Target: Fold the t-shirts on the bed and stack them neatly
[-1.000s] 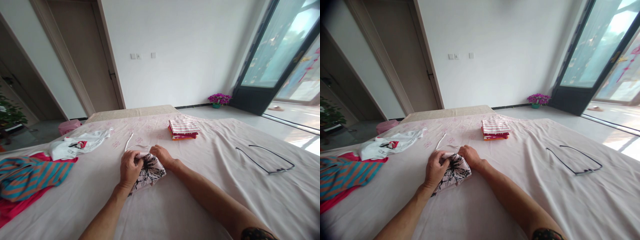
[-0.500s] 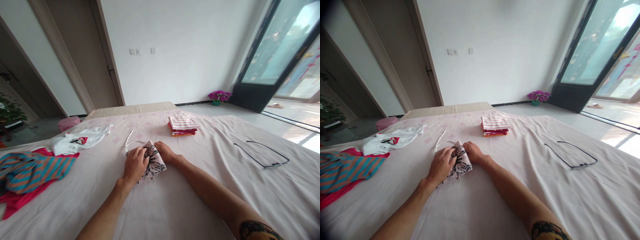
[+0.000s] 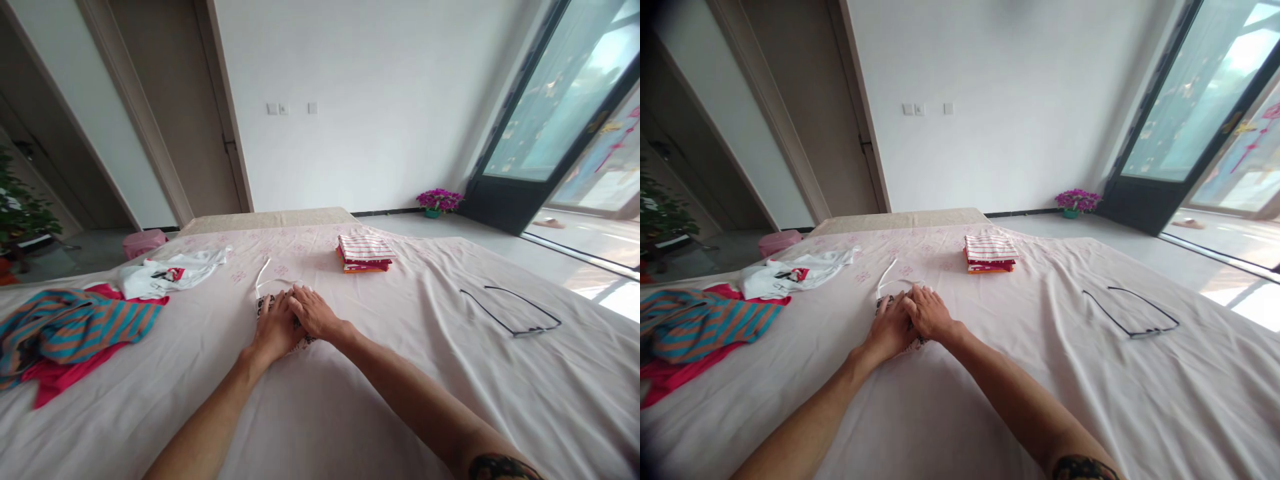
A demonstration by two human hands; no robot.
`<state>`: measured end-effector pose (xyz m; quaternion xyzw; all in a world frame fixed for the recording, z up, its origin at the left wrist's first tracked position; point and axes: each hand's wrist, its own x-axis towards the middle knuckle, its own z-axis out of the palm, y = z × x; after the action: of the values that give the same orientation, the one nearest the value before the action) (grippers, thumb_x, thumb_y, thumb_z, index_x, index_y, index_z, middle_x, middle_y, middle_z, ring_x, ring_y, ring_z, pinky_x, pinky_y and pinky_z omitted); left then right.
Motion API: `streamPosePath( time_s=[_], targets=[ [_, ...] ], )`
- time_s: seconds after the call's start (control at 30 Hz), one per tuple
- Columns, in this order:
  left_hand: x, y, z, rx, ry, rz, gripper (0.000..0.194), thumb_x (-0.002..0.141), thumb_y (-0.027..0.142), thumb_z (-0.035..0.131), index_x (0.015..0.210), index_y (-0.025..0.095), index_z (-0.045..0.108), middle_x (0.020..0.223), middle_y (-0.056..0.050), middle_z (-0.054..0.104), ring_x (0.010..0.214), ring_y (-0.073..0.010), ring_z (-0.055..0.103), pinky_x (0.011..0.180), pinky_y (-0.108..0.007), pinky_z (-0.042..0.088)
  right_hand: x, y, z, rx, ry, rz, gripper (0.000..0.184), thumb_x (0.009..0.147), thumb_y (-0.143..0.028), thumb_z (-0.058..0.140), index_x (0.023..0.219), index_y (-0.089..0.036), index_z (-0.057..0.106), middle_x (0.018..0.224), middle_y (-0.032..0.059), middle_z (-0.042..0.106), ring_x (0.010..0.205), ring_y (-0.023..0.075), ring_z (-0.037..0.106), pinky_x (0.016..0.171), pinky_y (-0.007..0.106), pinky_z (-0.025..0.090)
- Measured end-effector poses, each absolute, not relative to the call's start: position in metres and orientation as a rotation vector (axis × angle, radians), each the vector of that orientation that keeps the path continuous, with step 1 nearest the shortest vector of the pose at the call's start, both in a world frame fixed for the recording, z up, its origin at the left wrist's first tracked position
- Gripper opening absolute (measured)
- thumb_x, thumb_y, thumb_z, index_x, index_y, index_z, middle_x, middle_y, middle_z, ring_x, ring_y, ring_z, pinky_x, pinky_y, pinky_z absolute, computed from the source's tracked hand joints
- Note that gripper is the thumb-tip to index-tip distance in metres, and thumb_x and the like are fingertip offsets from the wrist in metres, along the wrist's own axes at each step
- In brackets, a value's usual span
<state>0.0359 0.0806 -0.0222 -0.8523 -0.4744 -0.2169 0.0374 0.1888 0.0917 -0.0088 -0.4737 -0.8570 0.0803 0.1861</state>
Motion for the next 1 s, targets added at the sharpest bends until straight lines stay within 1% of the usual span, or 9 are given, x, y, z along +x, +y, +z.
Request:
streamPosePath(
  time_s=[0.17, 0.37, 0.5, 0.57, 0.67, 0.77, 0.83, 0.9, 1.0],
  targets=[
    [0.027, 0.081, -0.031, -2.658, -1.468, -0.755, 0.061, 0.087, 0.042, 0.06, 0.143, 0.021, 0.05, 0.15, -0.016, 0.048, 0.142, -0.032, 0.04, 0.118, -0.057, 0.023, 0.199, 0.086, -0.028, -1.48, -2.511, 0.123, 0.044, 0.105, -0.036, 0.033, 0.146, -0.026, 0.046, 0.163, 0.0092, 0.025, 0.151, 0.0284, 0.018, 0.119, 0.053, 0.024],
    [-0.007, 0.104, -0.031, -2.757, -1.447, -0.847, 0.047, 0.097, 0.031, 0.036, 0.14, 0.02, 0.053, 0.146, -0.01, 0.054, 0.14, -0.0225, 0.043, 0.118, -0.046, 0.028, 0.19, 0.085, -0.024, -1.651, -2.308, 0.163, 0.057, 0.104, -0.045, 0.031, 0.153, -0.017, 0.036, 0.157, 0.0111, 0.037, 0.148, 0.0253, 0.027, 0.12, 0.045, 0.024],
    [-0.036, 0.131, -0.019, -2.743, -1.431, -0.785, 0.044, 0.098, 0.03, 0.035, 0.133, 0.021, 0.058, 0.137, -0.009, 0.062, 0.138, -0.0233, 0.044, 0.12, -0.051, 0.022, 0.186, 0.084, -0.023, -1.652, -2.284, 0.164, 0.059, 0.103, -0.046, 0.032, 0.152, -0.014, 0.037, 0.157, 0.011, 0.038, 0.148, 0.0266, 0.028, 0.121, 0.046, 0.022],
    [-0.048, 0.141, -0.01, -2.763, -1.39, -0.688, 0.04, 0.097, 0.031, 0.037, 0.125, 0.021, 0.063, 0.128, -0.008, 0.067, 0.133, -0.0233, 0.049, 0.12, -0.051, 0.018, 0.186, 0.083, -0.023, -1.655, -2.28, 0.166, 0.059, 0.103, -0.047, 0.032, 0.152, -0.015, 0.037, 0.157, 0.0111, 0.038, 0.148, 0.0266, 0.028, 0.12, 0.046, 0.022],
    [-0.063, 0.147, 0.005, -2.8, -1.336, -0.566, 0.031, 0.095, 0.032, 0.041, 0.096, 0.024, 0.071, 0.103, -0.007, 0.074, 0.112, -0.022, 0.06, 0.12, -0.05, 0.015, 0.187, 0.083, -0.023, -1.664, -2.28, 0.175, 0.058, 0.103, -0.046, 0.032, 0.153, -0.016, 0.037, 0.157, 0.0109, 0.038, 0.148, 0.0265, 0.028, 0.12, 0.047, 0.022],
    [-0.08, 0.141, 0.015, -2.869, -1.47, -0.484, 0.027, 0.09, 0.036, 0.048, 0.072, 0.024, 0.065, 0.083, -0.005, 0.071, 0.097, -0.0221, 0.063, 0.118, -0.046, 0.02, 0.187, 0.083, -0.024, -1.669, -2.281, 0.166, 0.057, 0.103, -0.046, 0.031, 0.153, -0.018, 0.036, 0.157, 0.0105, 0.038, 0.148, 0.0253, 0.028, 0.12, 0.047, 0.022],
    [-0.091, 0.131, 0.018, -2.866, -1.726, -0.447, 0.022, 0.083, 0.038, 0.055, 0.067, 0.025, 0.061, 0.081, -0.006, 0.07, 0.093, -0.0241, 0.064, 0.111, -0.043, 0.031, 0.187, 0.084, -0.025, -1.669, -2.276, 0.157, 0.058, 0.103, -0.047, 0.03, 0.153, -0.018, 0.036, 0.157, 0.0099, 0.038, 0.148, 0.0245, 0.028, 0.12, 0.046, 0.021],
    [-0.103, 0.119, 0.018, -2.822, -1.963, -0.391, 0.019, 0.075, 0.038, 0.061, 0.062, 0.025, 0.059, 0.075, -0.006, 0.069, 0.084, -0.0253, 0.064, 0.095, -0.04, 0.043, 0.187, 0.085, -0.027, -1.675, -2.275, 0.152, 0.058, 0.103, -0.047, 0.03, 0.153, -0.018, 0.036, 0.157, 0.0094, 0.038, 0.148, 0.0241, 0.028, 0.121, 0.046, 0.021],
    [-0.12, 0.102, 0.021, -2.81, -2.196, -0.217, 0.022, 0.063, 0.035, 0.069, 0.05, 0.023, 0.055, 0.053, -0.002, 0.061, 0.059, -0.0215, 0.059, 0.068, -0.033, 0.048, 0.187, 0.086, -0.028, -1.68, -2.282, 0.153, 0.057, 0.103, -0.047, 0.03, 0.153, -0.02, 0.035, 0.157, 0.009, 0.038, 0.148, 0.0236, 0.027, 0.121, 0.045, 0.02]
  ],
)
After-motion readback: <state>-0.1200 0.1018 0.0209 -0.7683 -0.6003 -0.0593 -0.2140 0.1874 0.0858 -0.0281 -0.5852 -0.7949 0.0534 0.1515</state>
